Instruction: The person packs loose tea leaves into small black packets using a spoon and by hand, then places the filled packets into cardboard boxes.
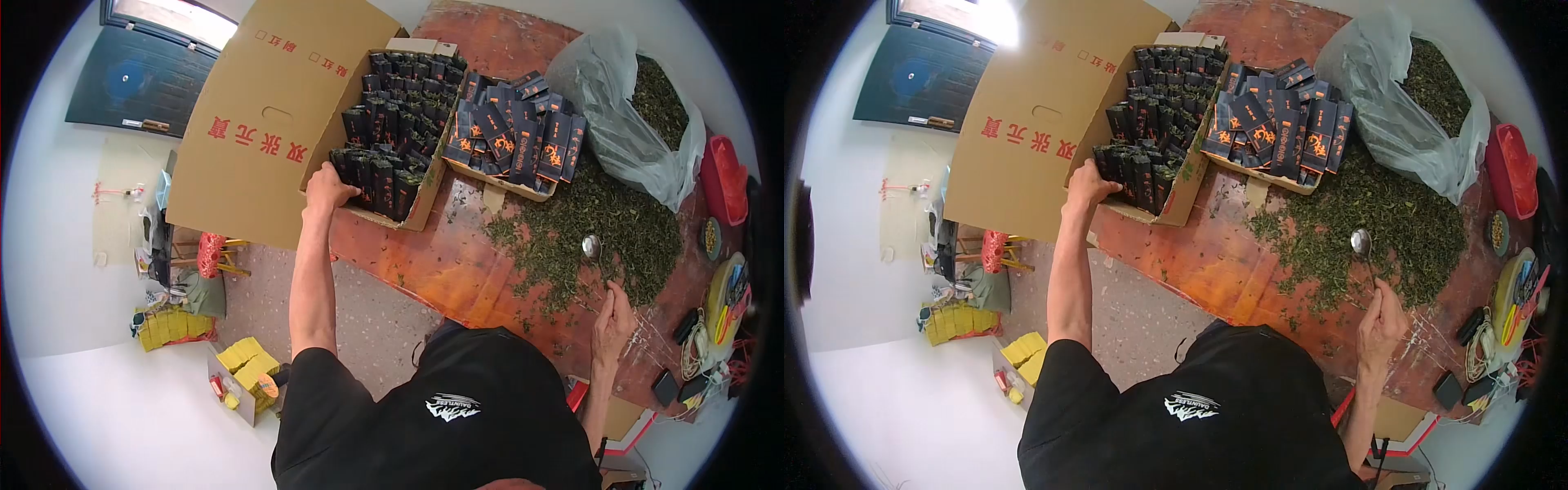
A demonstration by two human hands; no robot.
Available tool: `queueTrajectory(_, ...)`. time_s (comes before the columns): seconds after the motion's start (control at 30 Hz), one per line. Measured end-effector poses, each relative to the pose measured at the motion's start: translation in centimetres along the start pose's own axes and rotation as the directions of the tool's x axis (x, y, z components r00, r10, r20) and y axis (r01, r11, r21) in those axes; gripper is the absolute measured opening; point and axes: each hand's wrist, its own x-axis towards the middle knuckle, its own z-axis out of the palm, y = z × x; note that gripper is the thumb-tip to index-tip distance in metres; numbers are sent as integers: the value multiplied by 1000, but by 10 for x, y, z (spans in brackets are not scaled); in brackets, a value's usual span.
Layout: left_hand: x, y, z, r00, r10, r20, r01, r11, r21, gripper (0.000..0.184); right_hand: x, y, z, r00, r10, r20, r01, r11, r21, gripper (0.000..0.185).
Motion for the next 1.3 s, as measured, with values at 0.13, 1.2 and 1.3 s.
queueTrajectory(0.13, 11, -4, 8, 999, -33, 30, 30, 995, 98, 77, 2, 1, 1, 1000, -12, 0, 12, 1000, 4, 20)
queueTrajectory(1.2, -39, 249, 36, 933, 335, -131, -336, 682, -650, 60, 3, -7, -9, 994, 108, 31, -107, 994, -28, 16)
queueTrajectory(1.3, -31, 257, 47, 948, 290, -130, -300, 684, -665, 62, -5, 1, -10, 990, 137, 21, -136, 990, -46, 16)
